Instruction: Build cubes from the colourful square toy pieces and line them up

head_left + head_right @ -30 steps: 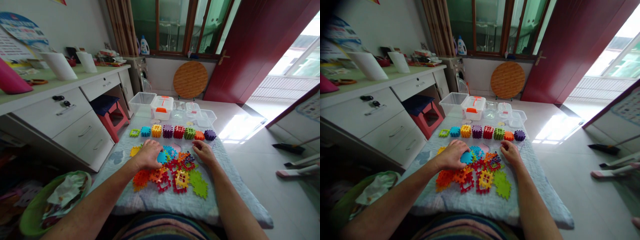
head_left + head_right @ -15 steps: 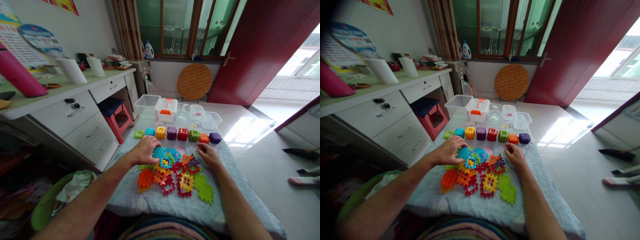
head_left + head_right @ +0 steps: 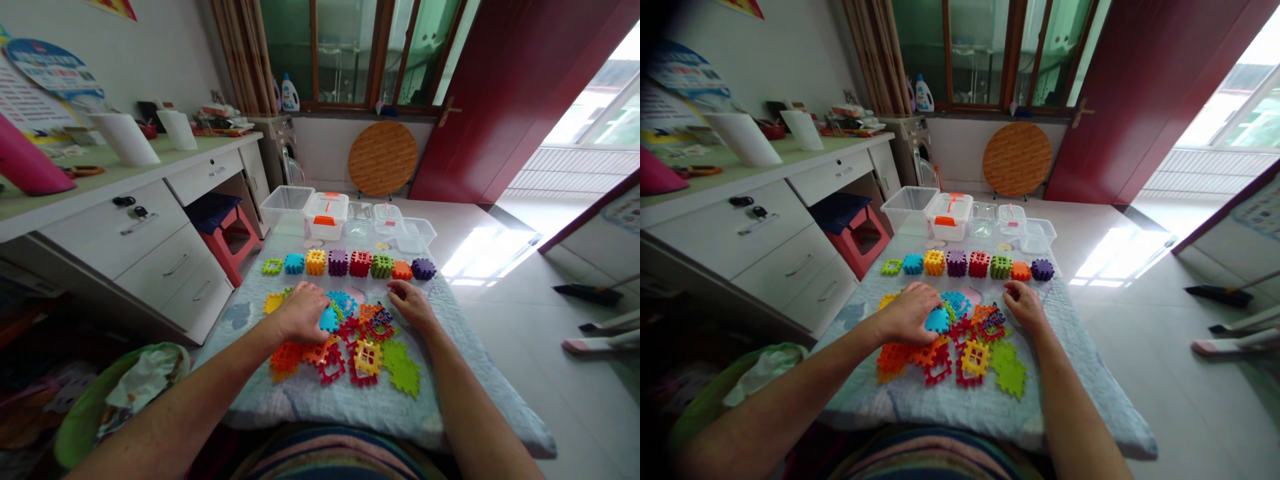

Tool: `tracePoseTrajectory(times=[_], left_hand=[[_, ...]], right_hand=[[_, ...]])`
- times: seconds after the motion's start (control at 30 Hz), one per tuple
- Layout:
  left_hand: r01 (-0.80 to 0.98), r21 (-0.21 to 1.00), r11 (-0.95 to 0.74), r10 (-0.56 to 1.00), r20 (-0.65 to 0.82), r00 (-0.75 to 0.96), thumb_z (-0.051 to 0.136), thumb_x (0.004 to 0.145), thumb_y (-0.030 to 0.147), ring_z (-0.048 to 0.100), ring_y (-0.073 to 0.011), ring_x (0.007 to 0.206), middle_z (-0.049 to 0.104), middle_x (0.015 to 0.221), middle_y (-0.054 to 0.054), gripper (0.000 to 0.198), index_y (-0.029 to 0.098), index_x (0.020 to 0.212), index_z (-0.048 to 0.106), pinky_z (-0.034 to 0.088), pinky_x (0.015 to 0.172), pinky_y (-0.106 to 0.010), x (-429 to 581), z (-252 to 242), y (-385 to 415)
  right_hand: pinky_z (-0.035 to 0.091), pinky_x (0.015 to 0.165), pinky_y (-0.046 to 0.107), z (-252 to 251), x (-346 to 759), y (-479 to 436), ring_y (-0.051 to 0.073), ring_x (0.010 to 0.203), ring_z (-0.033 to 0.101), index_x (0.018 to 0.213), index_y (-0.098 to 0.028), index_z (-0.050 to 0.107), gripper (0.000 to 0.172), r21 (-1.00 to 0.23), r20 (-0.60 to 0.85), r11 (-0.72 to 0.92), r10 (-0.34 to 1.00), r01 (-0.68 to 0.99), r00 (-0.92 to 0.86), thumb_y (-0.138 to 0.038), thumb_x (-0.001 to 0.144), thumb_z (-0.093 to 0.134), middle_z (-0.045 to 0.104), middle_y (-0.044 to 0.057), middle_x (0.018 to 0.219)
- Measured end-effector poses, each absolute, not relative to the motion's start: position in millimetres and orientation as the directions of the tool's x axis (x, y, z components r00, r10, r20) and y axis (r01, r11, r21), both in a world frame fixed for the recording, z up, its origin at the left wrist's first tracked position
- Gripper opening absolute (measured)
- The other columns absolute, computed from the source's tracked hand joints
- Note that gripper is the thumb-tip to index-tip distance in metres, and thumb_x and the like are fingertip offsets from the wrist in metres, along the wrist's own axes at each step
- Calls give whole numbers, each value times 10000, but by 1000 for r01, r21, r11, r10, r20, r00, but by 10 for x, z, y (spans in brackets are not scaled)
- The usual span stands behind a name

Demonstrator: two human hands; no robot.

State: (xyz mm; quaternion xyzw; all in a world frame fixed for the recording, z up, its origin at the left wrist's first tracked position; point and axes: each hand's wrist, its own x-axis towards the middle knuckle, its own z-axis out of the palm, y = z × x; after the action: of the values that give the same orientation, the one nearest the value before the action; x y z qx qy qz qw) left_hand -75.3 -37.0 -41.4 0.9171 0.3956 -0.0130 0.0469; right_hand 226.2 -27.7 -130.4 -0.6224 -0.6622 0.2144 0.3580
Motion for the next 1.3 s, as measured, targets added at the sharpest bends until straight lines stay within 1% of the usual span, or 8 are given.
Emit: tracePoseTrajectory(times=[0.27, 0.37, 0.6, 0.77, 1.0, 1.1, 1.2, 1.3], left_hand=[[734, 63, -676, 733, -54, 679, 700, 590, 443, 583, -296, 940, 649, 926, -96, 400, 185, 892, 656, 412, 931, -437, -708, -424, -346], [727, 54, -684, 727, -35, 686, 696, 605, 463, 578, -292, 957, 649, 944, -93, 417, 188, 916, 652, 399, 952, -442, -700, -427, -364], [720, 20, -693, 718, -63, 693, 689, 624, 483, 573, -290, 983, 655, 966, -94, 400, 193, 897, 653, 364, 989, -452, -662, -371, -383], [721, 52, -691, 719, -53, 693, 709, 603, 451, 575, -284, 958, 651, 924, -80, 371, 203, 868, 637, 355, 993, -447, -665, -396, -376], [671, 167, -723, 688, 88, 720, 725, 582, 427, 575, -254, 938, 647, 928, -51, 440, 198, 942, 622, 341, 1011, -424, -815, -348, -339], [691, 185, -699, 715, 149, 683, 713, 603, 420, 577, -248, 930, 648, 936, -49, 431, 191, 954, 614, 383, 957, -401, -1045, -228, -164], [769, 167, -617, 785, 198, 587, 693, 619, 412, 576, -255, 938, 639, 962, -69, 437, 174, 976, 613, 425, 903, -381, -1345, -170, 168], [822, 159, -547, 835, 173, 522, 690, 614, 407, 581, -258, 953, 647, 988, -84, 441, 163, 974, 623, 454, 866, -352, -1582, -215, 566]], right_hand=[[453, 646, 294, -1291, 2256, -290, 152, 622, 552, 995, -140, 648, 310, -736, 205, 138, 978, 663, 24, -325, 774, 533, 622, 22, 732], [452, 646, 291, -1310, 2262, -280, 150, 622, 552, 997, -144, 648, 305, -739, 210, 143, 978, 659, 22, -318, 773, 534, 624, 20, 732], [448, 633, 281, -1363, 2280, -262, 150, 626, 553, 979, -157, 649, 287, -746, 220, 151, 975, 648, 25, -313, 764, 540, 623, 16, 722], [450, 634, 282, -1330, 2261, -276, 150, 619, 557, 965, -157, 654, 286, -755, 227, 152, 973, 638, 37, -316, 757, 538, 630, 17, 717], [466, 662, 300, -1310, 2254, -293, 165, 653, 588, 987, -146, 657, 316, -740, 209, 129, 977, 660, 44, -326, 755, 539, 653, 34, 749], [478, 681, 303, -1333, 2270, -287, 172, 679, 607, 1003, -146, 649, 323, -746, 203, 133, 979, 653, 33, -333, 764, 538, 653, 34, 757], [479, 676, 300, -1346, 2279, -281, 171, 676, 606, 995, -144, 647, 317, -742, 210, 141, 977, 656, 27, -338, 770, 538, 648, 32, 750], [475, 662, 297, -1342, 2279, -280, 167, 662, 596, 997, -141, 644, 321, -742, 204, 137, 979, 656, 26, -343, 771, 538, 641, 32, 746]])
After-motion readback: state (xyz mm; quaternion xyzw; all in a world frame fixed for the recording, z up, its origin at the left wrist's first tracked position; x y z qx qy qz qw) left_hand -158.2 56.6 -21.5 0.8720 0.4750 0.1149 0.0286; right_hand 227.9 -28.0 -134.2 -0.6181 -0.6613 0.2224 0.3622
